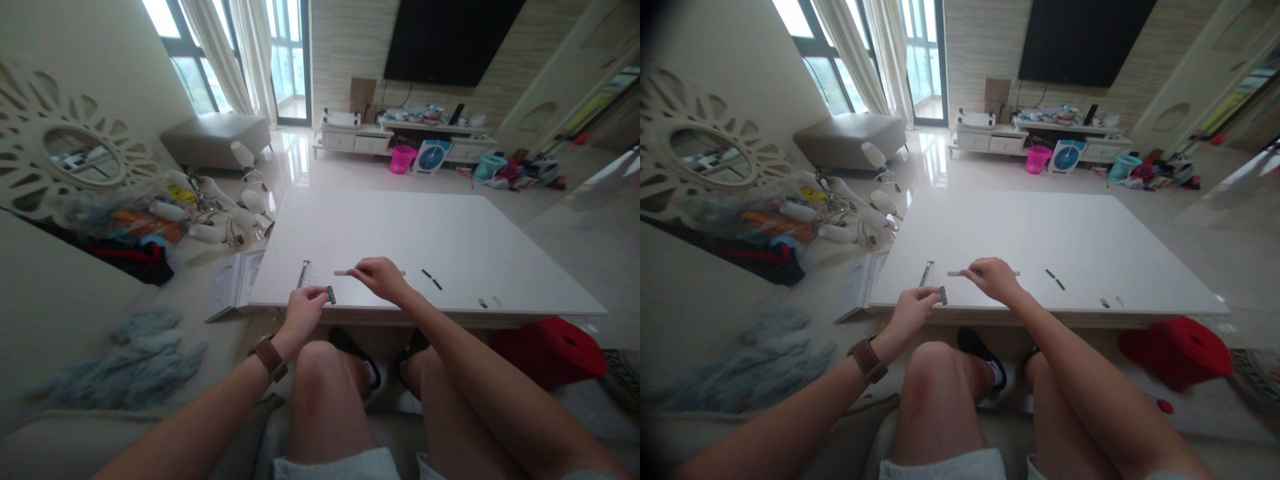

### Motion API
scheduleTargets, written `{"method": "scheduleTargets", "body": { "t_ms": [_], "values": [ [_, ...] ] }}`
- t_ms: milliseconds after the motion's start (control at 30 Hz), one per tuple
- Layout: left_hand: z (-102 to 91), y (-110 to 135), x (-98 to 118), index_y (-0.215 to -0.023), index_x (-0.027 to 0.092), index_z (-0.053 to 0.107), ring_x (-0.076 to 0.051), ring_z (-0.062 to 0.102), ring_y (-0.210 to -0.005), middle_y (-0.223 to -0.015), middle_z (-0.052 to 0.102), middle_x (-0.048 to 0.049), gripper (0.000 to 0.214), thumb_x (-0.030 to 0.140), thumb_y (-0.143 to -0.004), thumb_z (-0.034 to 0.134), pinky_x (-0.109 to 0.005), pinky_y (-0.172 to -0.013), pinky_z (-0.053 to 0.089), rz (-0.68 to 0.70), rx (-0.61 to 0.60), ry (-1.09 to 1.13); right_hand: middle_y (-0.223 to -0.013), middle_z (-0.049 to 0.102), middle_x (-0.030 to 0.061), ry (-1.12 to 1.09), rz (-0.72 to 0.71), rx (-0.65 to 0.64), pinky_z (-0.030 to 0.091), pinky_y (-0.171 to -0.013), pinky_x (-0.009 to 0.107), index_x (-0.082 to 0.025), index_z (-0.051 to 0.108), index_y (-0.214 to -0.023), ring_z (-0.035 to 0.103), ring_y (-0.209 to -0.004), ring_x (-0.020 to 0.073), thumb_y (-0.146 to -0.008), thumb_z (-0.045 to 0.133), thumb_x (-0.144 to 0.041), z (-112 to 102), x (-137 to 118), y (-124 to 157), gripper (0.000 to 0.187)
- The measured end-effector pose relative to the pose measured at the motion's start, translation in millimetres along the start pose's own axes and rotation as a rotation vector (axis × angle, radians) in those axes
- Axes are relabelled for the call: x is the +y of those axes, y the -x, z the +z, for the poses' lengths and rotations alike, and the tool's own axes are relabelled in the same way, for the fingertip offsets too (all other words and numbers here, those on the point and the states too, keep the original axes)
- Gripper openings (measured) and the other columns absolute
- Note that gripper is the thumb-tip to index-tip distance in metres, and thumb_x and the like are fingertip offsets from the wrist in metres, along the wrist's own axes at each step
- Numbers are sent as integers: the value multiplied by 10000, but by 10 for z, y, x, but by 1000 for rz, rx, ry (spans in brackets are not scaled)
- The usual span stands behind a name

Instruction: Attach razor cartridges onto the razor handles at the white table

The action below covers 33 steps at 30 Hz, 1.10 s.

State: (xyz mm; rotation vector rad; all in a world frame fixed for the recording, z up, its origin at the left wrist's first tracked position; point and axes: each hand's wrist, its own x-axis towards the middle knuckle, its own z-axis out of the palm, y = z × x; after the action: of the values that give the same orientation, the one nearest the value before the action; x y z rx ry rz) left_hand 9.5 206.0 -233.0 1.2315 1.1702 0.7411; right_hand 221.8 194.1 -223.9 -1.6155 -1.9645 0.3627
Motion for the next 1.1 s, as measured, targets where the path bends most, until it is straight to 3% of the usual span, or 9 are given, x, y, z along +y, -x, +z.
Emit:
{"method": "scheduleTargets", "body": {
  "t_ms": [67, 200, 400, 600, 667, 800, 867, 1000, 1100],
  "values": [
    [-3, 4, 3, -769, 149, 790, -156, 569, -662, -741, 731, -56, 193, 277, -670, 685, -261, -616, 384, -1, 1, -7, -626, 607, 23, -67, -36, -22, 297, -577, 259, -149, 708, -725, 457, -572, 108, -945, 531, -479, -30, -13, 16, 434],
    [-15, 3, -12, -783, 147, 791, -136, 524, -588, -667, 700, -31, 212, 285, -678, 669, -257, -581, 355, -12, 3, -16, -591, 587, 7, -131, -103, -191, 298, -569, 248, -149, 708, -709, 442, -561, 101, -930, 541, -512, 22, -33, 40, 457],
    [-11, 3, 19, -774, 150, 794, -148, 546, -621, -663, 704, -35, 204, 287, -653, 704, -263, -618, 386, 4, 39, 16, -635, 620, 27, -46, 15, -8, 287, -578, 259, -143, 712, -713, 458, -584, 107, -935, 530, -517, 95, 44, -26, 472],
    [-6, 0, 7, -762, 147, 790, -146, 544, -607, -620, 678, -29, 188, 258, -668, 670, -265, -622, 387, -17, 30, -1, -573, 576, 0, -161, -89, -180, 294, -569, 248, -139, 705, -708, 429, -555, 94, -932, 533, -523, 62, 1, 24, 477],
    [-5, 6, 7, -761, 148, 789, -152, 551, -612, -596, 666, -25, 184, 254, -667, 672, -265, -621, 388, -20, 29, 1, -577, 587, 8, -106, -48, -149, 281, -561, 253, -142, 703, -691, 428, -556, 97, -930, 539, -517, 73, 3, 15, 474],
    [-1, 11, 9, -760, 155, 790, -164, 573, -656, -677, 710, -45, 178, 259, -668, 679, -268, -630, 396, -8, 26, 24, -603, 604, 21, -47, 41, 37, 278, -550, 258, -143, 705, -701, 431, -555, 104, -925, 552, -503, 41, 31, -18, 450],
    [-3, 3, 0, -759, 156, 790, -165, 579, -671, -723, 726, -53, 179, 264, -669, 678, -268, -633, 398, -1, 24, 22, -585, 589, 12, -121, 17, 15, 290, -545, 251, -142, 706, -714, 430, -546, 103, -928, 540, -514, 16, 17, -3, 459],
    [-9, -11, -14, -752, 157, 789, -159, 572, -643, -684, 710, -41, 184, 271, -669, 670, -267, -625, 395, 0, 17, 7, -583, 590, 9, -154, -86, -156, 301, -557, 247, -150, 710, -709, 440, -553, 102, -925, 541, -525, 7, -37, 42, 465],
    [-8, -5, 3, -744, 162, 789, -155, 565, -631, -664, 702, -34, 170, 261, -659, 680, -268, -626, 397, -1, 36, 14, -604, 611, 22, -45, -33, -77, 279, -558, 261, -155, 712, -700, 441, -557, 106, -923, 546, -519, -11, 28, 23, 458]
  ]
}}
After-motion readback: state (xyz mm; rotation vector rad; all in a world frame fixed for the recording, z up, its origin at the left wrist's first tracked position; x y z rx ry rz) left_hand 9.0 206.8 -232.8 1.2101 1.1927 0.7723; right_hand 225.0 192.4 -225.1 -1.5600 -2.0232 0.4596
